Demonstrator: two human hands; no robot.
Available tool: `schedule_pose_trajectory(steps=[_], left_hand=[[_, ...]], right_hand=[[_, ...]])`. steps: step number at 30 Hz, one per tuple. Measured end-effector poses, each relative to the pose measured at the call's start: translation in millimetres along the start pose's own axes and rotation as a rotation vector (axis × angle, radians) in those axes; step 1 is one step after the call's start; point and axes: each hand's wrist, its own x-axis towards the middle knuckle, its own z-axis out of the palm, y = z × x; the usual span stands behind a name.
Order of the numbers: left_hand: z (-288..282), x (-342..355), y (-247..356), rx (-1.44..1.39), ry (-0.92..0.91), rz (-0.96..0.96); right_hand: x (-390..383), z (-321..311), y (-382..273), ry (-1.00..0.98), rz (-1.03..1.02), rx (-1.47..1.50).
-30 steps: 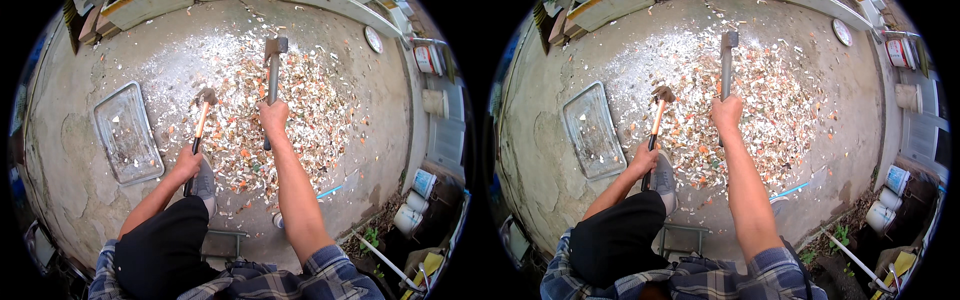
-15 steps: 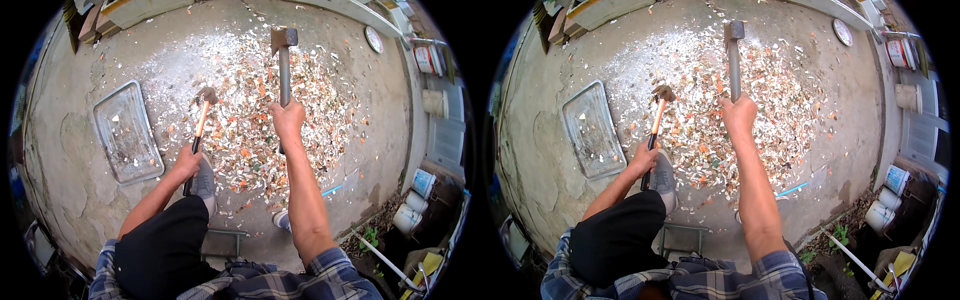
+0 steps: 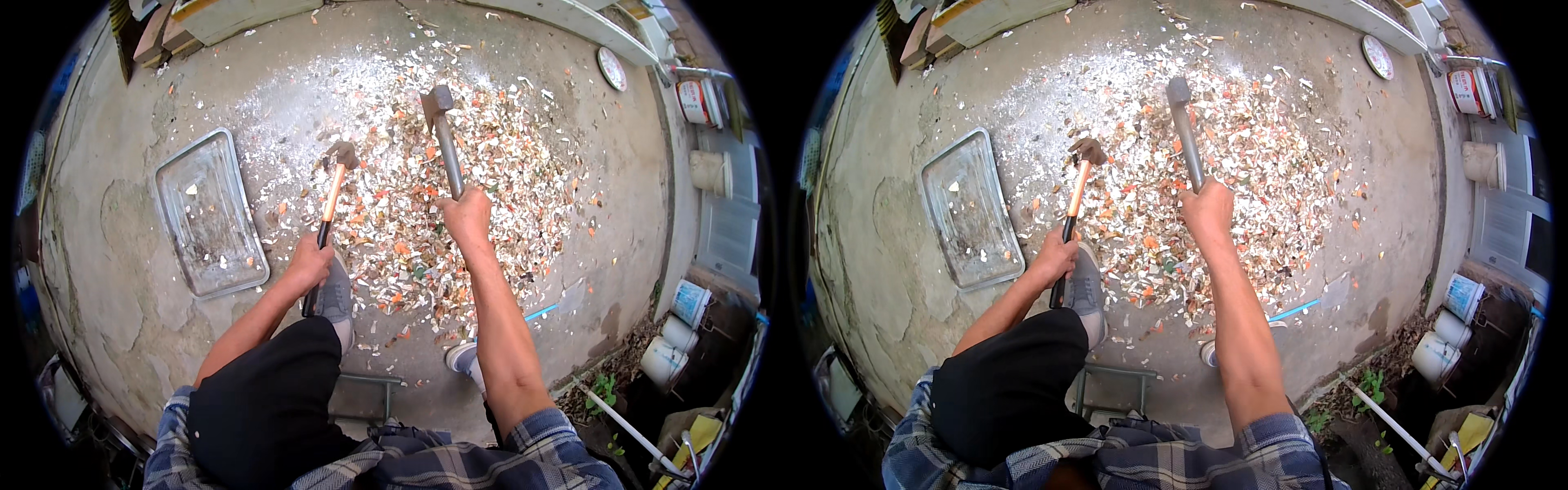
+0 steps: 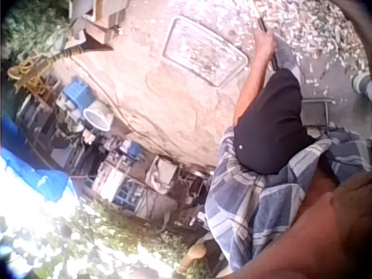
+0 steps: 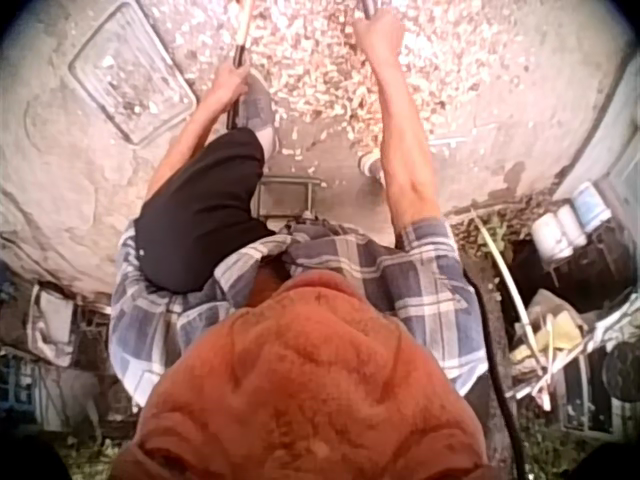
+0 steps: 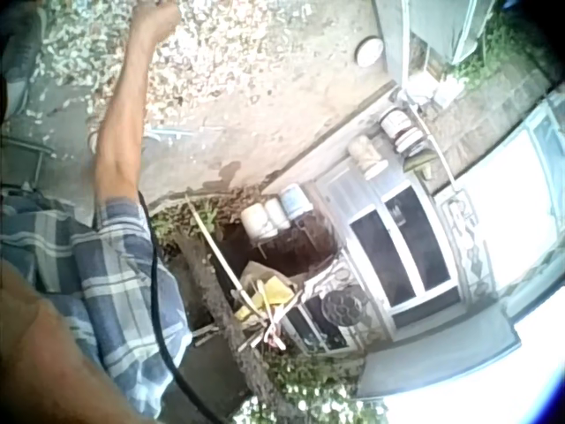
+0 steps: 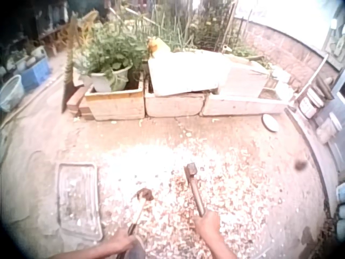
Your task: The person uses a hammer and a hatchet to repeatedly strike and crush a pile of mixed debris on a concrete floor. The debris consists of small, colorful fragments, likely ceramic or shell pieces. The person works continuously, breaking down larger chunks into smaller particles.
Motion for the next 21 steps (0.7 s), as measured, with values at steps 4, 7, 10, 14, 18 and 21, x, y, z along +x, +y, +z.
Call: schedule_pose_trajectory(steps=[4, 7, 10, 14, 18, 21], left_hand=[[-5, -4, -1, -0.005, 0.003, -0.004], [-7, -2, -3, -0.005, 0.002, -0.009], [0, -2, 3, 0.002, 0.000, -0.011], [2, 0, 3, 0.015, 0.007, 0.000], [-2, -3, 2, 0.037, 0.004, 0.020], [0, -4, 4, 0.018, -0.004, 0.017]], right_hand=[[-14, -28, -30, 0.053, -0.008, 0.142], [-15, -13, -25, 0.145, -0.089, 0.288], [-15, 21, -8, 0.086, -0.025, 0.237], [-1, 42, 14, -0.116, 0.140, -0.124], [-6, 13, 4, -0.056, 0.083, -0.016], [-13, -17, -16, 0.055, -0.010, 0.100]])
